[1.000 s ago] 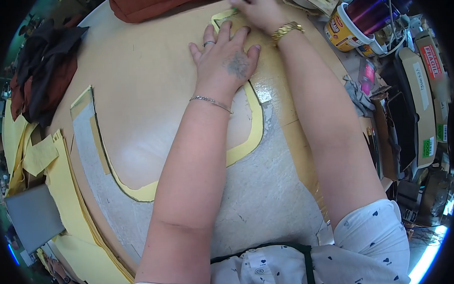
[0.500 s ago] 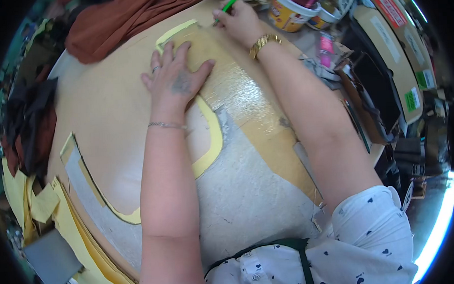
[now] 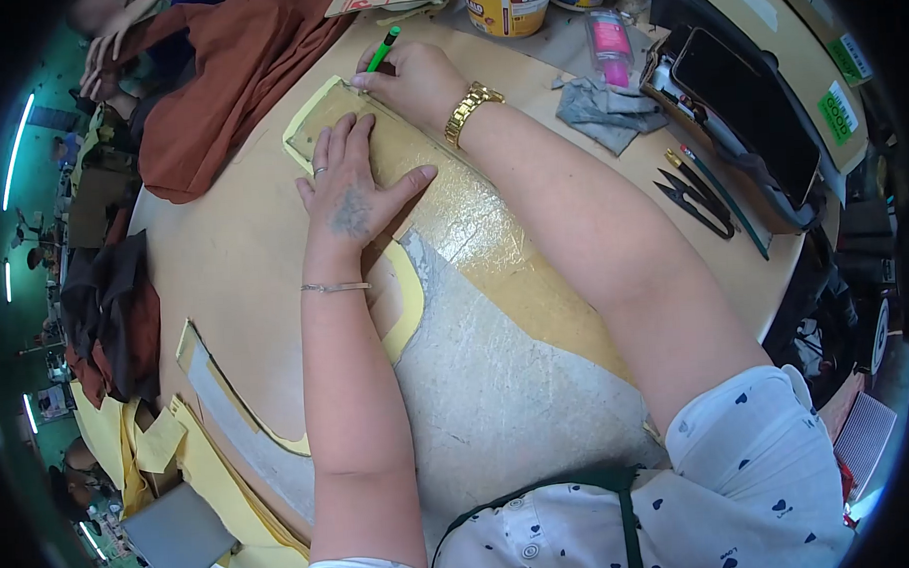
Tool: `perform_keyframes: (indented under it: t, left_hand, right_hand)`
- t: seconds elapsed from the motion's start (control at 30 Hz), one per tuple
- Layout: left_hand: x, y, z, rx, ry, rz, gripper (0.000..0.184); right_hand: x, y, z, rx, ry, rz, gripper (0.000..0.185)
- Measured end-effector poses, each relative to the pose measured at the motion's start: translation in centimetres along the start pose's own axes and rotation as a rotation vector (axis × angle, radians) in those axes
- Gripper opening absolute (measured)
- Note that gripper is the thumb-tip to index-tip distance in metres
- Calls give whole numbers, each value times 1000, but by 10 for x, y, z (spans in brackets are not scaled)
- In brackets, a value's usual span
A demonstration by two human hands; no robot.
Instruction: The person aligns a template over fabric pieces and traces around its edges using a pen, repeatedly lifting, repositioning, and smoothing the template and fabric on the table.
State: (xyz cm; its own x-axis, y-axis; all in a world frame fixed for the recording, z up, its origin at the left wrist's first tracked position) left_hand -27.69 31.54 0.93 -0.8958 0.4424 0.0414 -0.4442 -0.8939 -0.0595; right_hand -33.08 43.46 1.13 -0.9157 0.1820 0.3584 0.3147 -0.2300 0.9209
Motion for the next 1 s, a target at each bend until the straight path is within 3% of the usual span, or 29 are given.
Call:
perform_keyframes:
  t: [0.13, 0.37, 0.43, 0.57, 0.7, 0.8, 0.87, 0.97, 1.0]
  left_hand:
    - [2, 2, -1, -23, 7, -2, 93]
    - [3, 4, -1, -54, -15, -5, 93]
    - [3, 5, -2, -41, -15, 6, 92]
    - [2, 6, -1, -11, -17, 33, 90]
    - [4, 7, -3, -20, -16, 31, 88]
    - [5, 4, -4, -13, -13, 20, 88]
    - [7, 5, -6, 11, -13, 16, 88]
    - [8, 5, -8, -8, -20, 2, 87]
    - [8, 5, -7, -14, -23, 1, 87]
  right_hand:
    - [0, -2, 14, -39, -98, -25, 18]
    - [-30, 30, 12, -265, 0, 30, 19]
    - [-60, 42, 26, -277, 24, 24, 22]
    - [-149, 62, 70, -273, 113, -192, 19]
    - [-240, 109, 119, -372, 84, -89, 8]
    - [-291, 140, 144, -402, 56, -174, 7]
    - [-314, 157, 155, -512, 52, -186, 7]
    - [-331, 160, 161, -534, 253, -376, 7]
    - [-326, 161, 167, -493, 169, -372, 7]
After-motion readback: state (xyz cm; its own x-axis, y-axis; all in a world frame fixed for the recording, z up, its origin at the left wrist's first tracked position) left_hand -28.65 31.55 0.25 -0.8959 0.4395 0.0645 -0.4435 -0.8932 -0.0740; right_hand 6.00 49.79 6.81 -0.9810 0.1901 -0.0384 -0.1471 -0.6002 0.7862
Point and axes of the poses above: each hand's wrist, its own x-axis towards the middle knuckle, its own z-axis out of the back of the hand, y = z × x, the point moved 10 cm from there along x, towards the middle knuckle, and after that the axes turned 11 degrees about x, right-handed, at the moved point
